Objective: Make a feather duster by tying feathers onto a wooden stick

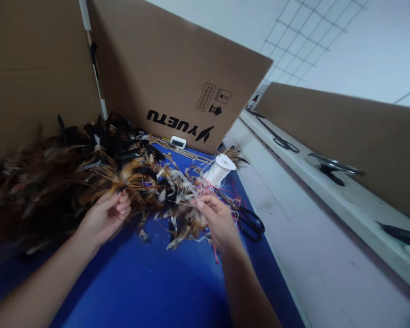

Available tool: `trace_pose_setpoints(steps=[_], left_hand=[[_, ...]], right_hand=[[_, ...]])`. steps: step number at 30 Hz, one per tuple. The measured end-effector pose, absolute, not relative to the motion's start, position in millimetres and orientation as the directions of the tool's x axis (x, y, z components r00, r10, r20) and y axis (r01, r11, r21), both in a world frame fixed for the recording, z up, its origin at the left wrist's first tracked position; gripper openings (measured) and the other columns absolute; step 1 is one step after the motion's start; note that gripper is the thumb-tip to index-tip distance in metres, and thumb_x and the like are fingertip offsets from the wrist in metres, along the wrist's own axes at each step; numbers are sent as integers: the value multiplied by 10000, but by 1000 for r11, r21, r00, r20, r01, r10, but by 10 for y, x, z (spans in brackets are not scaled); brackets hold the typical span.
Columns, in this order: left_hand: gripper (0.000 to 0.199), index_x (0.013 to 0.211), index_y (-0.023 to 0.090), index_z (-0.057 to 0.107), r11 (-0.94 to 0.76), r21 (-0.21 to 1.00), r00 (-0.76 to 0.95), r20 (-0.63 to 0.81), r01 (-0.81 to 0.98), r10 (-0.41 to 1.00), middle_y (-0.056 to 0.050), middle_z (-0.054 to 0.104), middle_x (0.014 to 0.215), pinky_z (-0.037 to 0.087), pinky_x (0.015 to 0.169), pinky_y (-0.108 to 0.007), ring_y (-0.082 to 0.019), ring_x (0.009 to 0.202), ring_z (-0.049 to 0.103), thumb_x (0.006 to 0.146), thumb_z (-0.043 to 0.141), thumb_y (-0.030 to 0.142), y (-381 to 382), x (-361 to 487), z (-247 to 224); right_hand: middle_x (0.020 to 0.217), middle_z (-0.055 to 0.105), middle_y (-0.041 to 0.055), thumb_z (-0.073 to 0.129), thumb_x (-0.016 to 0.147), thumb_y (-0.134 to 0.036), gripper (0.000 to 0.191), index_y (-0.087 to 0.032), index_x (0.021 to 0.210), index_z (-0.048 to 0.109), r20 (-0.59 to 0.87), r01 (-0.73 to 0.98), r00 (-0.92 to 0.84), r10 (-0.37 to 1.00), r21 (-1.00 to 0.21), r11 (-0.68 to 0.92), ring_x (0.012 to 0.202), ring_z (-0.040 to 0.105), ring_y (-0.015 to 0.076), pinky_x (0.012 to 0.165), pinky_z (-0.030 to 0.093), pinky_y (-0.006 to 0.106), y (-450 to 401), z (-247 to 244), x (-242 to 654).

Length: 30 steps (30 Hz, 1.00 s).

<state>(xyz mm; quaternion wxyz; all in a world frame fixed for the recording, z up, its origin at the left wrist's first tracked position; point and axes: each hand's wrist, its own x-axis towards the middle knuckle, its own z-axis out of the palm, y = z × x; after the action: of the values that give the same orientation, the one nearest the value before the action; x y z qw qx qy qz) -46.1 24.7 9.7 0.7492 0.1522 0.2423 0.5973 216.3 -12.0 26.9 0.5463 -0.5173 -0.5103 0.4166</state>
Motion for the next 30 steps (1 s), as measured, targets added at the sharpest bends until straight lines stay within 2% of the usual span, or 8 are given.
trace_pose_setpoints(steps=[7,14,18,22,26,30], left_hand=[[165,705,109,569,245,534,149,-218,-809,965,-11,477,591,409,408,-149,-57,458,438,758,486,-23,259,-450,45],[95,694,69,566,244,552,154,-205,-798,967,-3,476,590,409,398,-154,-50,450,432,705,556,-24,260,-447,-38],[94,682,68,560,253,556,165,-204,-792,965,3,479,594,415,397,-155,-48,455,430,674,596,-18,250,-446,-56],[127,658,84,544,290,576,182,-238,-764,954,16,462,582,420,384,-165,-48,450,414,634,636,-1,230,-437,-35],[178,633,103,519,315,585,183,-275,-747,944,33,434,572,421,368,-163,-39,435,386,588,657,0,207,-413,-2],[208,597,120,490,336,612,162,-323,-716,932,42,405,568,416,349,-162,-34,424,362,553,660,7,197,-391,18]], right_hand=[[712,663,9,646,785,-282,106,-191,794,591,149,-45,256,955,-985,166,721,620,143,738,478,294,-230,413,2470],[550,575,-38,638,799,-289,125,-178,815,585,135,137,270,953,-985,101,512,509,84,526,411,199,-437,454,2637],[536,555,-37,620,802,-323,155,-172,796,584,73,226,197,978,-974,27,486,499,86,495,409,201,-574,364,2681],[564,551,-28,592,815,-340,172,-169,796,583,-50,311,35,998,-949,-58,486,491,92,476,398,207,-709,299,2683],[593,571,-24,541,836,-247,109,-173,797,611,-161,478,-117,980,-874,-86,548,524,95,529,394,201,-806,277,2575],[610,591,-36,543,807,-168,96,-188,773,630,-203,590,-204,958,-806,-46,565,522,83,534,363,184,-832,267,2476]])
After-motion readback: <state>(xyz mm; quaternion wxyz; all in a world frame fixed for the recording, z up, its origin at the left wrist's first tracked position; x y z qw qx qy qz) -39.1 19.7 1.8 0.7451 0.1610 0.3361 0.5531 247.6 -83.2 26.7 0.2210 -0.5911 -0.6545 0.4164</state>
